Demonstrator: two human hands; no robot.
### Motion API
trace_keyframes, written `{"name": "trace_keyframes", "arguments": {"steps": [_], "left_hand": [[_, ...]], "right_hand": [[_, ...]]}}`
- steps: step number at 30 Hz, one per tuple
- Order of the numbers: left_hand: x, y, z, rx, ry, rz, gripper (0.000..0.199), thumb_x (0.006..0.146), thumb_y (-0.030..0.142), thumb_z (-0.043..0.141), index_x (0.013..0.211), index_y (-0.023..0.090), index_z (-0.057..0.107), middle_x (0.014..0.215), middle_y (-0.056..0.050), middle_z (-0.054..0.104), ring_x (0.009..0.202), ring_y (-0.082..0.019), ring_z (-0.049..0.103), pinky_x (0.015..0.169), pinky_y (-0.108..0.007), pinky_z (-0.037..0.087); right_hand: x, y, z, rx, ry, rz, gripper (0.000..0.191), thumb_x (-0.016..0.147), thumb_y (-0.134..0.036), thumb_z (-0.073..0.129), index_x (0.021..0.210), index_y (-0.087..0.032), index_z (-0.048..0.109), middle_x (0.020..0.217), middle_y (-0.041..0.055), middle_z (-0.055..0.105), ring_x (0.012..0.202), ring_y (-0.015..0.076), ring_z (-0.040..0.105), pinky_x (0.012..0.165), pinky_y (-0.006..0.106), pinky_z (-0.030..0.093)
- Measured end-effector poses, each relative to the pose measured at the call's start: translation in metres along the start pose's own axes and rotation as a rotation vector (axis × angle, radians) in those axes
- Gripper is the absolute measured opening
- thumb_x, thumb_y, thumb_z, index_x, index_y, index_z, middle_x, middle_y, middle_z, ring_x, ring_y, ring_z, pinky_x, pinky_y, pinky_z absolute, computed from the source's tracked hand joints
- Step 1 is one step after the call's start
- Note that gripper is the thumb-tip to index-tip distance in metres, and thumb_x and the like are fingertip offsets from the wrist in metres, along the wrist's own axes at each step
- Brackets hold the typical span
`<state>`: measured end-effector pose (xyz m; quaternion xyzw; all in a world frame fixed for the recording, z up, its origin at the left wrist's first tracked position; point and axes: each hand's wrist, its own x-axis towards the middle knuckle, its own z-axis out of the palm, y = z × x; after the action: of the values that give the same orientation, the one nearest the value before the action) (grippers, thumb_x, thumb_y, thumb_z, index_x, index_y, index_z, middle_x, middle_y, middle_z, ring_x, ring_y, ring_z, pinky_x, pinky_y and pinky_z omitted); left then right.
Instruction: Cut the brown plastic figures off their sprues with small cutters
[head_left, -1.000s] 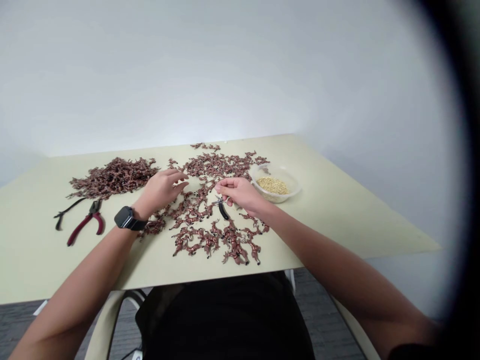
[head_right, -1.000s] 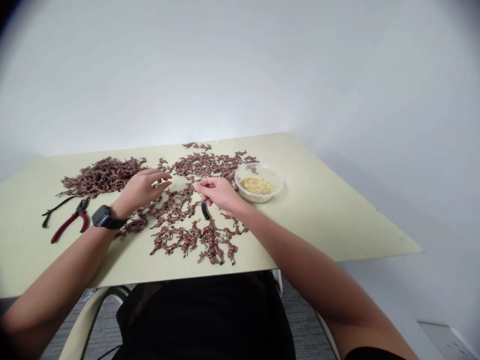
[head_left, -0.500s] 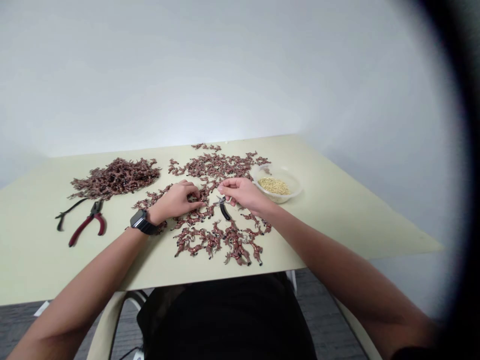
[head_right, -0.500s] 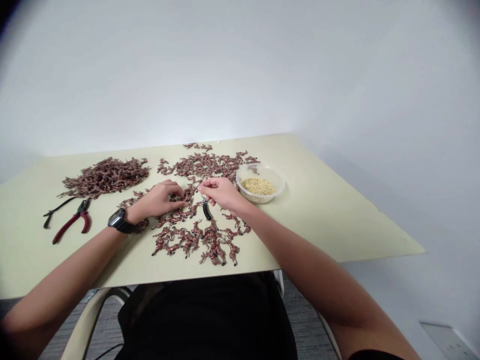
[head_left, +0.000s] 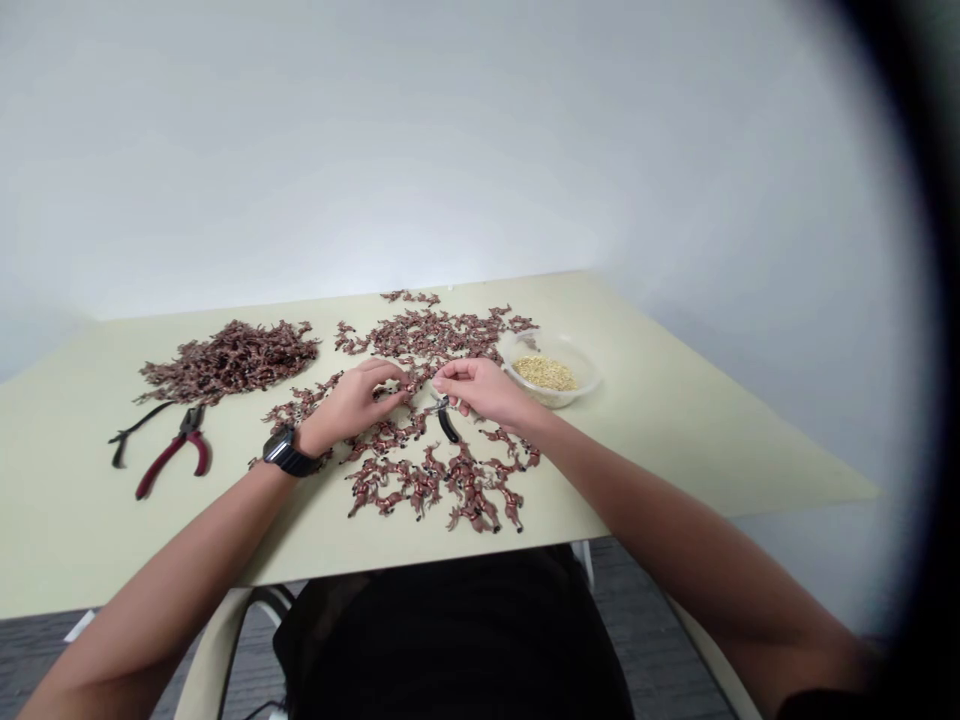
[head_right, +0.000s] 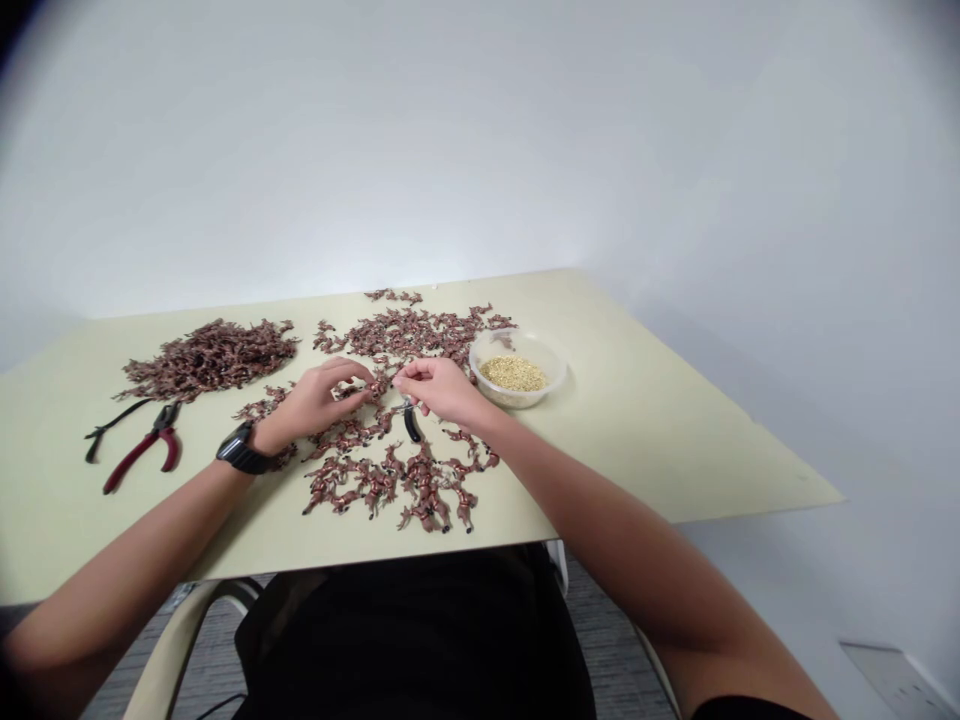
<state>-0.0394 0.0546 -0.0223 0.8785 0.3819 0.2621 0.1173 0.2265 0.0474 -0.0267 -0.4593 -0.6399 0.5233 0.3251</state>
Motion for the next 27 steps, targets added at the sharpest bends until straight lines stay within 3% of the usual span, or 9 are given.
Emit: {"name": "trace_keyframes", "arguments": {"steps": [7, 18, 27], "left_hand": [[-0.001, 0.025, 0.011, -0.139, 0.007, -0.103, 0.020, 0.098, 0.037, 0.066, 0.110, 0.022, 0.071, 0.094, -0.004, 0.078, 0.080, -0.019, 0.073, 0.069, -0.030, 0.057], [-0.003, 0.041, 0.013, -0.150, 0.106, -0.153, 0.014, 0.095, 0.031, 0.068, 0.105, 0.021, 0.069, 0.090, -0.002, 0.075, 0.079, -0.016, 0.070, 0.071, -0.029, 0.055], [-0.003, 0.043, 0.013, -0.074, 0.100, -0.107, 0.009, 0.094, 0.026, 0.067, 0.101, 0.020, 0.067, 0.088, -0.002, 0.073, 0.076, -0.015, 0.066, 0.069, -0.028, 0.052]], "right_hand": [[-0.007, -0.009, 0.004, -0.077, 0.049, -0.084, 0.026, 0.093, -0.045, 0.072, 0.095, -0.020, 0.075, 0.081, 0.0058, 0.072, 0.055, 0.0111, 0.055, 0.047, 0.025, 0.041], [-0.005, -0.002, 0.010, -0.235, 0.157, -0.334, 0.018, 0.093, -0.033, 0.065, 0.094, -0.019, 0.076, 0.095, 0.0047, 0.076, 0.084, 0.0174, 0.066, 0.074, 0.030, 0.050], [-0.006, -0.004, 0.012, -0.285, 0.175, -0.382, 0.015, 0.093, -0.029, 0.064, 0.091, -0.019, 0.075, 0.094, 0.0051, 0.077, 0.083, 0.0169, 0.066, 0.074, 0.029, 0.050]]}}
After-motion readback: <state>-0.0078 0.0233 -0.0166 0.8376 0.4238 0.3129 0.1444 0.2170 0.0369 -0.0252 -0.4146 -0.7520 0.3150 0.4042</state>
